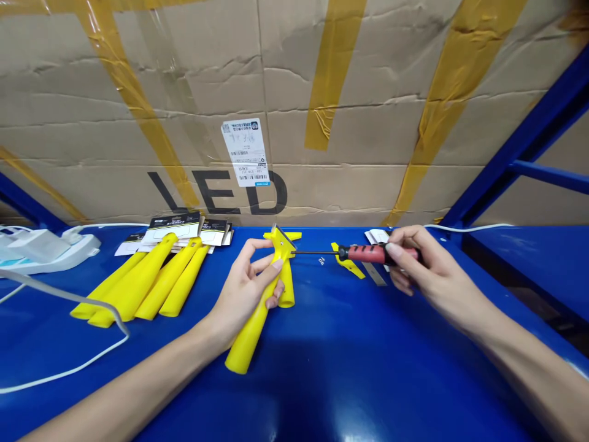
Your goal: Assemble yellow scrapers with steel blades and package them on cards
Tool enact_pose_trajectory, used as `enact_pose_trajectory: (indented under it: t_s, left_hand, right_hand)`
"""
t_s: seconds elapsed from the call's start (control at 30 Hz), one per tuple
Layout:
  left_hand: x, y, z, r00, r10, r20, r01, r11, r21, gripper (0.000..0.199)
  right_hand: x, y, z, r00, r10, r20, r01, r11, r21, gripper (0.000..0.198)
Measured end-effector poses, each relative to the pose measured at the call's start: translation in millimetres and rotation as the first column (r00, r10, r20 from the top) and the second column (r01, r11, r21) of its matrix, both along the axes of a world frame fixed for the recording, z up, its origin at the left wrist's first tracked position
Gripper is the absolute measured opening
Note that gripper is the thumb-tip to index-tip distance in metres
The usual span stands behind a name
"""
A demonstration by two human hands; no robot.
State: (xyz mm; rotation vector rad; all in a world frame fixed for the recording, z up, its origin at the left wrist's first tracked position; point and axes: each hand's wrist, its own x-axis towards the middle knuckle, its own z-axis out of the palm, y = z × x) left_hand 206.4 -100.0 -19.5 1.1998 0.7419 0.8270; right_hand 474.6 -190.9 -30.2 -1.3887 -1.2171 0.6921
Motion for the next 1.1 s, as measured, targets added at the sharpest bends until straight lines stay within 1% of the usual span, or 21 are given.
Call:
enact_pose_trajectory:
  t_s: [0.07,0.1,0.17,0.23,0.27,0.33,0.4,0.43,0.5,0.57,0.6,0.67,0.73,0.77,0.8,0.83,0.9,0.93,0.97,1.03,1.1]
  left_hand:
    - [0.1,-0.9,-1.3,1.0,-0.028,-0.013,0.028,1.0,0.006,0.042]
    - [0.1,-1.2,-1.8,0.999,-0.029,-0.016,0.029,1.0,0.009,0.042]
    - [-0.2,-1.2,-2.2,1.0,-0.011,-0.01,0.011,1.0,0.012,0.043]
    - [-0.4,-1.0,-2.2,1.0,0.006,-0.001,-0.006,1.0,0.016,0.044]
    - [-0.4,-1.0,-2.0,1.0,0.005,-0.001,-0.005,1.0,0.015,0.044]
    - [-0.2,-1.8,-1.6,1.0,-0.018,-0.014,0.018,1.0,0.011,0.043]
    - [0.0,-2.9,-0.8,0.999,-0.04,-0.027,0.04,0.999,0.01,0.042]
    - [0.0,-3.4,-0.2,0.999,-0.043,-0.03,0.044,0.999,0.012,0.043]
    - [-0.1,-3.6,0.9,0.999,-0.033,-0.025,0.034,0.999,0.019,0.043]
    - [-0.6,-3.3,1.7,1.0,-0.019,-0.016,0.019,1.0,0.02,0.044]
    - [-0.9,-3.2,1.8,1.0,-0.018,-0.014,0.018,1.0,0.02,0.044]
    - [-1.4,-3.5,1.4,0.999,-0.035,-0.02,0.036,0.999,0.023,0.042]
    - [-1.6,-3.8,0.8,0.998,-0.055,-0.033,0.056,0.998,0.026,0.039]
    - [-1.6,-3.7,0.7,0.998,-0.056,-0.037,0.057,0.998,0.025,0.039]
    - [-1.5,-3.4,0.7,0.998,-0.051,-0.037,0.051,0.998,0.022,0.038]
    - [-1.4,-2.9,0.9,0.999,-0.04,-0.034,0.041,0.999,0.018,0.039]
    - [-1.0,-1.8,1.6,1.0,-0.015,-0.017,0.015,1.0,0.01,0.04]
    - [-0.8,-1.4,1.8,1.0,-0.01,-0.009,0.01,1.0,0.006,0.04]
    - [-0.6,-1.3,1.8,1.0,-0.008,-0.005,0.008,1.0,0.002,0.041]
    - [-0.3,-1.8,1.0,1.0,-0.024,-0.014,0.024,1.0,-0.006,0.04]
    - [-0.2,-2.4,-0.6,0.999,-0.041,-0.033,0.041,0.999,-0.012,0.039]
  right_hand:
    - [1.6,0.4,-1.7,0.985,-0.13,0.108,0.135,0.99,-0.036,0.037]
    - [2.2,0.4,-1.9,0.981,-0.146,0.13,0.153,0.987,-0.053,0.038]
    - [2.4,-0.2,-1.0,0.996,-0.042,0.08,0.048,0.997,-0.069,0.038]
    - [1.3,-0.8,0.3,0.996,0.085,-0.024,-0.085,0.996,-0.015,0.043]
    - [0.7,-0.9,0.5,0.994,0.096,-0.044,-0.096,0.995,0.016,0.043]
    - [0.3,-0.7,-0.3,1.0,-0.022,-0.001,0.022,0.999,0.035,0.035]
    - [1.5,-0.2,-1.6,0.981,-0.173,0.092,0.174,0.985,-0.009,0.033]
    - [2.4,0.0,-1.7,0.974,-0.194,0.115,0.198,0.98,-0.033,0.035]
    - [3.7,0.2,-0.8,0.992,-0.097,0.077,0.102,0.993,-0.063,0.038]
    - [3.8,0.2,0.6,0.999,0.049,-0.015,-0.049,0.999,-0.019,0.045]
    - [3.6,0.1,0.8,0.996,0.079,-0.035,-0.079,0.997,0.013,0.045]
    - [3.5,-0.2,0.1,1.0,-0.011,0.014,0.01,0.999,0.038,0.036]
    - [4.2,-0.9,-1.2,0.981,-0.155,0.113,0.155,0.988,0.007,0.033]
    - [4.6,-1.4,-1.3,0.975,-0.175,0.133,0.179,0.984,-0.014,0.034]
    - [4.8,-1.9,-0.9,0.982,-0.146,0.118,0.15,0.988,-0.03,0.034]
    - [4.6,-2.3,-0.1,0.994,-0.077,0.074,0.079,0.996,-0.032,0.034]
    - [2.9,-2.7,2.3,0.997,0.077,-0.023,-0.076,0.997,0.016,0.04]
    - [1.7,-2.6,3.1,0.994,0.107,-0.033,-0.105,0.993,0.044,0.04]
    - [0.5,-2.5,3.6,0.996,0.084,-0.007,-0.083,0.995,0.058,0.037]
    - [-0.8,-2.5,3.2,0.992,-0.053,0.115,0.048,0.998,0.047,0.031]
    - [-0.3,-3.3,2.5,0.968,-0.142,0.205,0.143,0.99,0.01,0.033]
